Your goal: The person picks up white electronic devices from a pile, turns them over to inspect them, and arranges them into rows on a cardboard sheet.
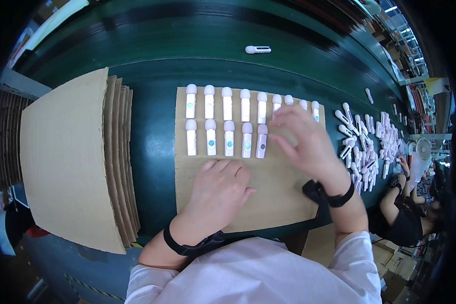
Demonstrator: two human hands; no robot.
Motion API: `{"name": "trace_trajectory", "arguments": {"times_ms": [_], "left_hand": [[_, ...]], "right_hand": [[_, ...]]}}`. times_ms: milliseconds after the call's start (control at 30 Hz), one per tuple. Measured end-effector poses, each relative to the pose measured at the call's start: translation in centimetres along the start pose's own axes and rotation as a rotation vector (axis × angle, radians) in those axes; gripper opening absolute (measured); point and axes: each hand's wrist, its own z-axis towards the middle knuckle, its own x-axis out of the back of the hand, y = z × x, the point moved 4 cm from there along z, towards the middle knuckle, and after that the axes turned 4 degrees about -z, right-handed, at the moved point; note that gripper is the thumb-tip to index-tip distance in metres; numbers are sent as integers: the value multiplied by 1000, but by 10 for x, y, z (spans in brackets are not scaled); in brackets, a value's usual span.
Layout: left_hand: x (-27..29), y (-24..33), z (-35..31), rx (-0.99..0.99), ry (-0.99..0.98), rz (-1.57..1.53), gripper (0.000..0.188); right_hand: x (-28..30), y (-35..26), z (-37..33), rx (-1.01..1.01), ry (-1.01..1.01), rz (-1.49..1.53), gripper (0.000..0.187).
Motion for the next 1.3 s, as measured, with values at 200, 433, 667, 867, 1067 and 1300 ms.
{"name": "trace_trajectory", "arguments": {"times_ms": [200, 433, 667, 867, 1067, 1300], "left_hand": [[-1, 0, 0, 3, 0, -1, 26], [-2, -3, -1, -8, 27, -6, 26], [-1, -2, 0, -12, 9, -23, 25], [3, -2, -1, -4, 40, -24, 24], [5, -5, -3, 221, 347, -489, 23], [16, 5, 1, -47, 366, -529, 27]], "right_hand": [[7, 55, 80, 22, -37, -190, 23], [-31, 97, 164, -89, -147, -434, 24], [-42, 98, 178, -235, -317, -340, 24], [-19, 51, 114, -139, -166, 423, 20], [-1, -7, -6, -502, -152, 1078, 21], [-8, -31, -62, -385, 66, 969, 23]]}}
